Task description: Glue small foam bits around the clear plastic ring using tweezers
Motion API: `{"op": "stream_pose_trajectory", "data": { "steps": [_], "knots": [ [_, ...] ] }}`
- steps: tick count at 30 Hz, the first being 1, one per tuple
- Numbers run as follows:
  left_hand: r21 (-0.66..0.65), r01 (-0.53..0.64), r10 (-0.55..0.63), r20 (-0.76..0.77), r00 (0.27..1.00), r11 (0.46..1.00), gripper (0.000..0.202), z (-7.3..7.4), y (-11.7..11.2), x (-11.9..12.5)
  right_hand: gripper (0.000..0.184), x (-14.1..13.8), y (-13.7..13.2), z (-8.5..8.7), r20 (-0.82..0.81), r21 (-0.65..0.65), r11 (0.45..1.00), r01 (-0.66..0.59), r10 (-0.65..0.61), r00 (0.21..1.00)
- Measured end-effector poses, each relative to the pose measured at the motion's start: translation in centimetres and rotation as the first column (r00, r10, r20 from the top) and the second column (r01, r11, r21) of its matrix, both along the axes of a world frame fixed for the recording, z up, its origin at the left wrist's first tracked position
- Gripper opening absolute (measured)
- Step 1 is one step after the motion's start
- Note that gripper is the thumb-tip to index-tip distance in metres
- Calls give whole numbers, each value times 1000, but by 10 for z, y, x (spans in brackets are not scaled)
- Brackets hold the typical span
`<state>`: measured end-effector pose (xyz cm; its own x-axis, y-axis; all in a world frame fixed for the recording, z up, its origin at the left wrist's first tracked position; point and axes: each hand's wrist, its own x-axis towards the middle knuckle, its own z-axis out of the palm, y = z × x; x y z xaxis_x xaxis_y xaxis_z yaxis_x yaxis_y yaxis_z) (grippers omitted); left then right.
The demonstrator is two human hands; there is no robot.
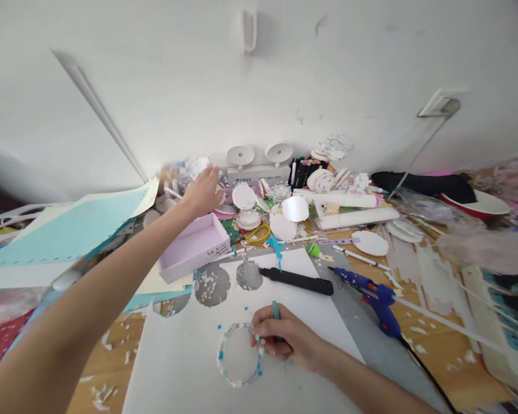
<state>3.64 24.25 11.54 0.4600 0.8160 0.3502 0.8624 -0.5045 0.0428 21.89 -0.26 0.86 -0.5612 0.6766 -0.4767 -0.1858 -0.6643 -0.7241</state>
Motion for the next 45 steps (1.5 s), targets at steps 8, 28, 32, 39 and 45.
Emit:
{"op": "stream_pose_trajectory", "data": {
  "steps": [8, 28, 32, 39, 45],
  "knots": [
    [-84, 127, -127, 15, 992, 988, 49, -7, -9, -28, 15, 2, -2, -7, -34, -13, 1000, 26, -27, 999],
    [-409, 202, -3, 438, 899, 890, 38, -103, -323, -120, 31, 3, 1, -6, 18, 86, 993, 79, -81, 997],
    [-547, 242, 245, 669, 701, 802, 40, -104, -318, -109, 32, -8, -10, 8, 69, 129, 992, -8, -1, 998],
    [-554, 517, 369, 828, 422, 652, 32, -83, -294, -75, 40, -36, -25, 31, 220, 284, 945, -164, 102, 970],
    [-562, 398, 329, 790, 518, 725, 30, -83, -282, -93, 29, -6, -14, 37, 632, 594, 751, -289, -214, 745]
  ]
}}
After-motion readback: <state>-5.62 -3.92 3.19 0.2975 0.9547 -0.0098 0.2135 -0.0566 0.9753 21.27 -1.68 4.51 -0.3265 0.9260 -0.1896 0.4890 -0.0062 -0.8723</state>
